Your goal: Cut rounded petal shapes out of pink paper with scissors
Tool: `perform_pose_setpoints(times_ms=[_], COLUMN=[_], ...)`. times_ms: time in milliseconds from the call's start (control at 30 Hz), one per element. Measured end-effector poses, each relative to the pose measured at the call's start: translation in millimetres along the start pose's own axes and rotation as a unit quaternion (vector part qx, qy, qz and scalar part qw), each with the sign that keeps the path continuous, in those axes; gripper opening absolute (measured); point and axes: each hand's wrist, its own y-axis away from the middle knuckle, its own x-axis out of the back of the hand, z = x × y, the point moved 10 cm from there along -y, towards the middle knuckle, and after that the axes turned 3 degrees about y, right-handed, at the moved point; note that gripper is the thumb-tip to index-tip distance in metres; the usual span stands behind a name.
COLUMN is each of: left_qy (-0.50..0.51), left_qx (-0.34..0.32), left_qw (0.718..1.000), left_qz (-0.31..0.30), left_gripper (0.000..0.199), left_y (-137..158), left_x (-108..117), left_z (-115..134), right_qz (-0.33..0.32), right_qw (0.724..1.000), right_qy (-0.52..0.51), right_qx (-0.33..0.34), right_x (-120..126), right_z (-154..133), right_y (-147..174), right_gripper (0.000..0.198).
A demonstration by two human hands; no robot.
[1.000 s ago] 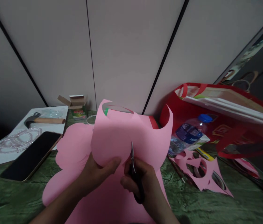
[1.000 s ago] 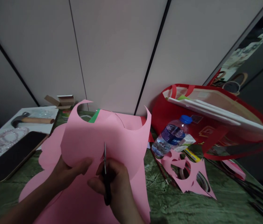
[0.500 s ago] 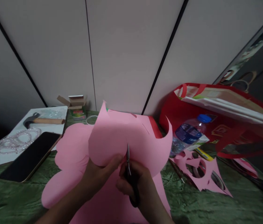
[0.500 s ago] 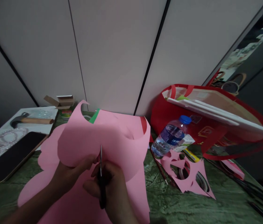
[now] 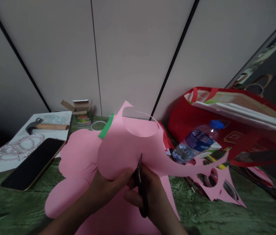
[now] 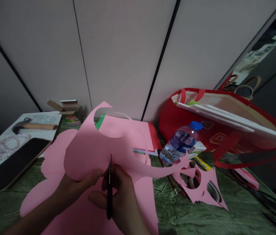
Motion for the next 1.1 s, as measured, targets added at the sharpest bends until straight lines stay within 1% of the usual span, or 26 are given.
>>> perform_pose_setpoints(times_ms=[233, 367, 467, 600, 700, 933, 1100], left_qy=[0.003, 0.0, -0.001, 0.01, -0.007, 0.006, -0.006], left_qx=[0.009, 0.015, 0.01, 0.001, -0.004, -0.004, -0.014], left_qw=[1.0, 1.0, 1.0, 0.999, 0.999, 0.999, 0.999], left_qz=[-0.013, -0.003, 0.016, 0.039, 0.05, 0.035, 0.043], left_gripper=[0.021, 0.02, 0.017, 0.012, 0.011, 0.012, 0.011], left_y=[1, 1, 1, 2, 2, 2, 1], left_x=[-2, 0, 3, 7, 10, 8, 12], left_z=[-2, -4, -3, -1, -1, -2, -2], right_qz=[0.004, 0.007, 0.001, -0.006, -0.011, -0.01, 0.004], right_qw=[1.0, 1.0, 1.0, 1.0, 1.0, 0.999, 0.999], right_qy=[0.009, 0.003, 0.003, -0.008, -0.02, -0.042, -0.034], right_qx=[-0.01, -0.009, -0.012, -0.017, -0.014, -0.02, -0.017], right_x=[0, 0, -1, -2, -3, -4, -1], right_z=[-1, 0, 3, 7, 6, 7, 6], right_y=[-1, 0, 1, 0, 1, 4, 3], right_gripper=[0.021, 0.02, 0.019, 0.022, 0.024, 0.032, 0.033])
